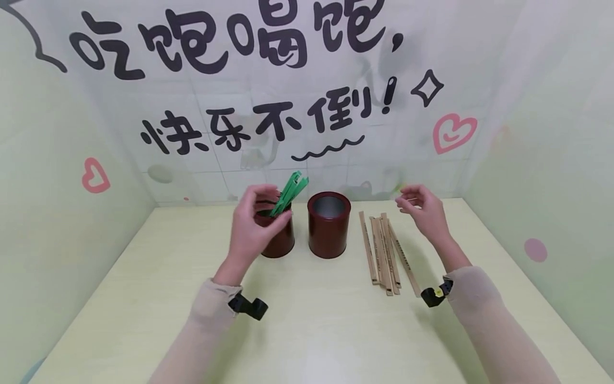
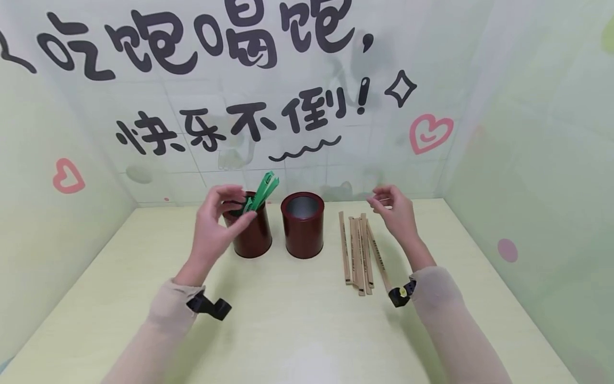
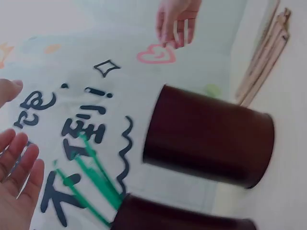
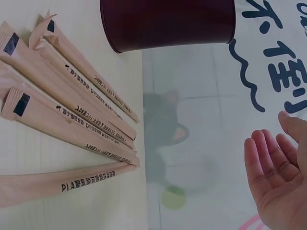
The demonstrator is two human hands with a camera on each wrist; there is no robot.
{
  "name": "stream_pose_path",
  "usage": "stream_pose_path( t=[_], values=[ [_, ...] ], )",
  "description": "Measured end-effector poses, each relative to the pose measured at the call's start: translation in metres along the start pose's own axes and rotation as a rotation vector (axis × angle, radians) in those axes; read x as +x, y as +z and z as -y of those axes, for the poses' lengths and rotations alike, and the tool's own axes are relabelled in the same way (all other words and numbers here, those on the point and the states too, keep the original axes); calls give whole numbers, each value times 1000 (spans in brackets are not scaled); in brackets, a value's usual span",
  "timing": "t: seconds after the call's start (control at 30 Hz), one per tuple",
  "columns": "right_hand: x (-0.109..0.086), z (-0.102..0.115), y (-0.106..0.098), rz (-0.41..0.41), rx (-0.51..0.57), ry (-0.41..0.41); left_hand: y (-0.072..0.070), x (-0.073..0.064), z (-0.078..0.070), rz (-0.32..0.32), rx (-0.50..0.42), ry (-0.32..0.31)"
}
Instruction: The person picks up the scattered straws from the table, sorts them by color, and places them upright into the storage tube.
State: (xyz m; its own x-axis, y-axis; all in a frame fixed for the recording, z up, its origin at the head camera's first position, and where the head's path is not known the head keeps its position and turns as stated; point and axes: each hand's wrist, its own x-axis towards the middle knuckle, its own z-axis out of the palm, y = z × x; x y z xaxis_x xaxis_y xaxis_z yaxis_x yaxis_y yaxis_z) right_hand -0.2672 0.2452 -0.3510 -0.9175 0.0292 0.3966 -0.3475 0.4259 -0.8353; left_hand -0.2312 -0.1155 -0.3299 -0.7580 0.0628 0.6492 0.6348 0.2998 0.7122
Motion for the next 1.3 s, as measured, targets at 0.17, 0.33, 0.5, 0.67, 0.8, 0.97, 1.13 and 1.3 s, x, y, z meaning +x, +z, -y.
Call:
stream_pose_path(
  t=[0.17,0.33,0.5,0.67,0.8,0.97,1.13,1.3],
  values=[
    [3,-18,-1,1,-8,25,27,-16,10,123,42,45],
    [4,-28,-6,0,-21,25,55,-23,26,160,110,-12],
    [1,-32,-10,27,-55,62,77,-26,40,176,156,-124],
    [-4,-40,-16,96,-112,150,94,-25,48,177,193,-194],
    [-6,-47,-17,173,-160,248,104,-20,53,176,197,-270],
    [-8,-60,-14,284,-172,363,111,-14,60,178,140,-392],
    [-12,-69,-12,387,-195,483,116,-9,69,185,79,-428],
    [-15,-76,-9,484,-295,542,117,-7,72,210,26,-437]
  ],
)
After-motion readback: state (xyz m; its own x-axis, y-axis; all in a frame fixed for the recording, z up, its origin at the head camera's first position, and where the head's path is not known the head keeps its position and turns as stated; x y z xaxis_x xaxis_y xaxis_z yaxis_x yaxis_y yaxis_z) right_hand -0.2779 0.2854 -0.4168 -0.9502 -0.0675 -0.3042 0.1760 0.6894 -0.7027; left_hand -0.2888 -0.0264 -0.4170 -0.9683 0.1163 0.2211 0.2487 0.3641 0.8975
